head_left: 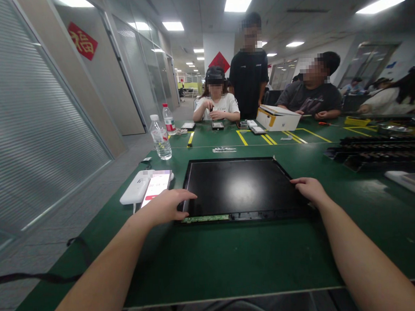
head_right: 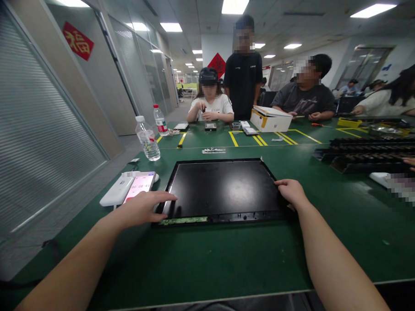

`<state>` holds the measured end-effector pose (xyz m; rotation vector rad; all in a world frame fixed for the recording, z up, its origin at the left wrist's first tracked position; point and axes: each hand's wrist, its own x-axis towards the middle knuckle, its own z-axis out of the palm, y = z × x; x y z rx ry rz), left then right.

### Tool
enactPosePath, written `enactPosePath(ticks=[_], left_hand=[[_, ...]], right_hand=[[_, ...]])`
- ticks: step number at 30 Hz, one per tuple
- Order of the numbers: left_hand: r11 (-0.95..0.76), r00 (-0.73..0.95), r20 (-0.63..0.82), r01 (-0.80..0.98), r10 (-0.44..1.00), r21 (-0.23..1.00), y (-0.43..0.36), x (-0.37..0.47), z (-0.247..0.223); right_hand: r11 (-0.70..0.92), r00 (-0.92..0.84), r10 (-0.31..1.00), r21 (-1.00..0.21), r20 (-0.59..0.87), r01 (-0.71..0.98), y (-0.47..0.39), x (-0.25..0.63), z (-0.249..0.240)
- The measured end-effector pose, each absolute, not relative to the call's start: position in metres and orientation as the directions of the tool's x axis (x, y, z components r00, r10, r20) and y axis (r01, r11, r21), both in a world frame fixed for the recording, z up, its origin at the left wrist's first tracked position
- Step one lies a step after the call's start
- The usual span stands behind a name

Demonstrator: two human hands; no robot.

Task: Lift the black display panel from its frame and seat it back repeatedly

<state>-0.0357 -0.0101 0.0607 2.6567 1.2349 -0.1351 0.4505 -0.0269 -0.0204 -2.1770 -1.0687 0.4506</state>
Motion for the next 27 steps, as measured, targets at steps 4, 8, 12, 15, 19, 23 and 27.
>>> enactPosePath(ticks=[4,8,12,15,19,23,27], left_hand=[[-0.626,0.642,-0.172,0.767,0.747,0.143,-0.011,-0.035,0.061],[-0.62,0.633,-0.172,0.774,0.755,0.128,-0.011,-0.034,0.061],[-0.603,0.612,-0.164,0.79,0.773,0.11,-0.011,-0.034,0.061],[-0.586,0.598,-0.157,0.802,0.786,0.115,-0.01,-0.035,0.059],[-0.571,0.587,-0.147,0.809,0.796,0.14,-0.008,-0.038,0.054],[-0.559,0.576,-0.133,0.816,0.806,0.148,-0.006,-0.04,0.05],[-0.568,0.585,-0.127,0.81,0.801,0.143,-0.007,-0.038,0.052]], right_hand=[[-0.452,0.608,0.793,-0.691,-0.021,0.565,-0.026,0.451,-0.021],[-0.448,0.604,0.797,-0.69,-0.018,0.569,-0.025,0.452,-0.022],[-0.447,0.604,0.797,-0.685,-0.012,0.576,-0.025,0.451,-0.021],[-0.444,0.595,0.804,-0.674,-0.008,0.59,-0.026,0.451,-0.02],[-0.454,0.59,0.807,-0.675,-0.035,0.581,-0.025,0.452,-0.021],[-0.45,0.594,0.804,-0.694,-0.04,0.563,-0.025,0.451,-0.021],[-0.45,0.602,0.797,-0.724,-0.061,0.522,-0.026,0.449,-0.019]])
